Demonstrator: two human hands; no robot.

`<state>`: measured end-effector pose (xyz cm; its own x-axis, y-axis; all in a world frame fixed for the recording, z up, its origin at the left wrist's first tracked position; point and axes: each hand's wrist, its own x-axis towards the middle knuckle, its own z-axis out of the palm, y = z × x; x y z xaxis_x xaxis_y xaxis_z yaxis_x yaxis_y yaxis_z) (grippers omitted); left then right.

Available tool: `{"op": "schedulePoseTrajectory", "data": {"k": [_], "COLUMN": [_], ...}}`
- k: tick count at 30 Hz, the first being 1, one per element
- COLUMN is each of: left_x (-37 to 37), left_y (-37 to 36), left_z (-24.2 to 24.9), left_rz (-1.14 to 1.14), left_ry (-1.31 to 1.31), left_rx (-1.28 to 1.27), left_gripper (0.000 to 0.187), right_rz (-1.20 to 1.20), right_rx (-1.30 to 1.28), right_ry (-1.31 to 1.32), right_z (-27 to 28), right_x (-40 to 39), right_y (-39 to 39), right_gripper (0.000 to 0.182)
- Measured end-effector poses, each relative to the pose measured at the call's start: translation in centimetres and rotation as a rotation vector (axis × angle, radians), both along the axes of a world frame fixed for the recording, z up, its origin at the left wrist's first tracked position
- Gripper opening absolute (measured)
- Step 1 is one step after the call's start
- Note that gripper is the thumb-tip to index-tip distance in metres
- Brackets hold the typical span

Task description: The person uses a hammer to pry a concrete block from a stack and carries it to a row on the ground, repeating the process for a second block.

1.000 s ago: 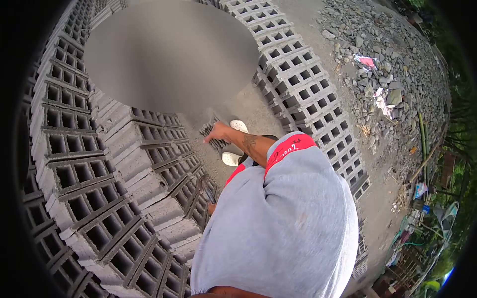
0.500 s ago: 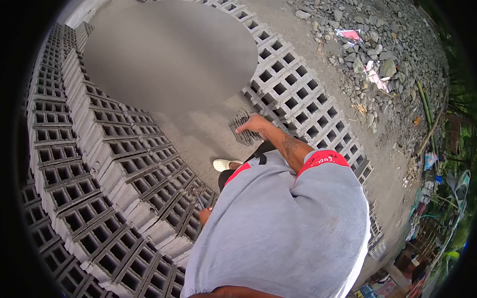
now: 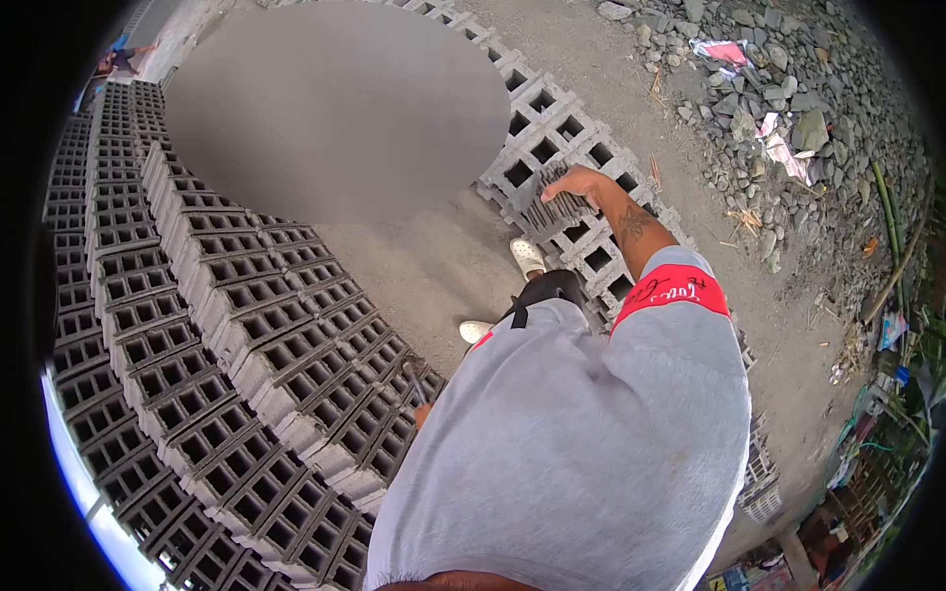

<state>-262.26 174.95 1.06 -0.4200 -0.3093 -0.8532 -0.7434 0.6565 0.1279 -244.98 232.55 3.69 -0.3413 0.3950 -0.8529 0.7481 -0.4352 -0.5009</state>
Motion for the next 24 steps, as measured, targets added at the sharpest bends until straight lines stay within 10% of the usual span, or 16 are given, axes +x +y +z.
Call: {"op": "schedulePoseTrajectory", "data": {"k": [11,16,17,18,20,24], "left_x": [0.6,1.4,0.6,0.5,0.6,-0.9], "left_y": [-2.7,-3.6,-8.3,-6.8,-0.9,3.7], "left_z": [2.9,7.1,5.2,5.7,8.3,10.9], "left_rz": [-0.103,-0.499,-1.144,-1.151,-0.314,-0.118], "left_ry": [0.151,0.266,0.346,0.342,0.162,0.047], "left_rx": [0.020,-0.140,-0.037,-0.044,-0.322,-0.282], "left_gripper": [0.028,0.027,0.025,0.025,0.024,0.019], "right_rz": [0.315,0.245,0.277,0.309,0.248,0.148], "right_rx": [0.295,0.456,0.441,0.425,0.534,0.591], "right_ry": [-0.231,-0.280,-0.273,-0.264,-0.231,-0.153], "right_z": [-4.4,-7.6,-7.1,-7.1,-9.8,-11.3], "right_x": [6.1,7.9,8.0,8.0,9.4,10.5], "right_y": [15.3,18.6,19.3,19.6,19.1,20.1], "right_gripper": [0.099,0.098,0.098,0.098,0.099,0.101]}}
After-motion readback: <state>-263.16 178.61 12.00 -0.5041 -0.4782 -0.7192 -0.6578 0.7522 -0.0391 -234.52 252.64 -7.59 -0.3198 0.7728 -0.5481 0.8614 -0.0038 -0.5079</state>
